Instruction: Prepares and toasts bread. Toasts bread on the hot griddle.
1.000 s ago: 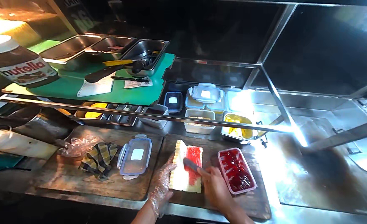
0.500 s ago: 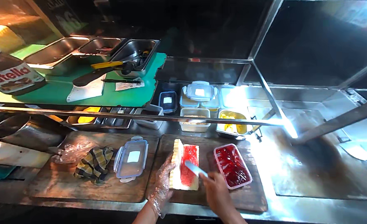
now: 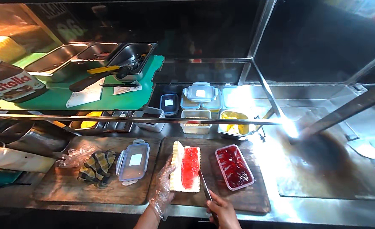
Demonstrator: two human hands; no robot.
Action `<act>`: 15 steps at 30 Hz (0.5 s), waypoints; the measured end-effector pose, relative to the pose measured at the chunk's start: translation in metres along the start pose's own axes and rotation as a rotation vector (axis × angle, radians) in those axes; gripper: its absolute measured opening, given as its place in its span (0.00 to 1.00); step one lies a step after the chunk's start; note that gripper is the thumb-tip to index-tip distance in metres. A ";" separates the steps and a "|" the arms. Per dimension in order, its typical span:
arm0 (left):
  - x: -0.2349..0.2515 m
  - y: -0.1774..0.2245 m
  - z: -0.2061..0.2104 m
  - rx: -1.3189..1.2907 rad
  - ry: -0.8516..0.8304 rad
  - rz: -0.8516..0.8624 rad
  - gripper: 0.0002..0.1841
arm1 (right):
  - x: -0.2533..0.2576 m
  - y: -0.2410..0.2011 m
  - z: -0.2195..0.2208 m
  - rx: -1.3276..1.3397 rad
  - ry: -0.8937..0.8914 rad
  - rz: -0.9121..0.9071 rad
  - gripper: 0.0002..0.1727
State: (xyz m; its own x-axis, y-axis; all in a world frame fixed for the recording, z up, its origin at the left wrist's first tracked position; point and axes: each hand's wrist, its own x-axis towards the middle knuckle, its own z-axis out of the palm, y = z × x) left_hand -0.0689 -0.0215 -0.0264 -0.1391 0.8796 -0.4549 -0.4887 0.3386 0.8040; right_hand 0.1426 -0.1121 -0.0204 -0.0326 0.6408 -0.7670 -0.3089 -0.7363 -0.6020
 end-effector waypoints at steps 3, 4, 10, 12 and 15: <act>-0.001 0.002 0.000 0.003 -0.001 0.011 0.28 | 0.008 0.001 0.001 -0.201 -0.064 -0.222 0.22; -0.001 0.002 -0.001 0.004 0.002 0.013 0.28 | 0.012 -0.003 0.001 -0.371 -0.067 -0.314 0.22; 0.000 0.001 -0.002 -0.011 0.007 -0.014 0.27 | -0.016 0.022 -0.013 -1.200 0.117 -0.866 0.24; 0.002 0.001 -0.003 -0.004 -0.002 -0.019 0.28 | -0.030 0.025 -0.014 -1.168 0.121 -0.873 0.22; 0.004 -0.001 -0.006 -0.015 -0.025 -0.013 0.28 | 0.011 0.009 -0.001 -1.088 0.236 -0.923 0.21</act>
State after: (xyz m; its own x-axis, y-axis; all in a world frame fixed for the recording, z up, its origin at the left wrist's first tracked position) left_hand -0.0739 -0.0197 -0.0312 -0.1112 0.8831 -0.4558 -0.5030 0.3456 0.7922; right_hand 0.1407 -0.1121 -0.0346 -0.0369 0.9989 0.0277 0.7335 0.0459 -0.6782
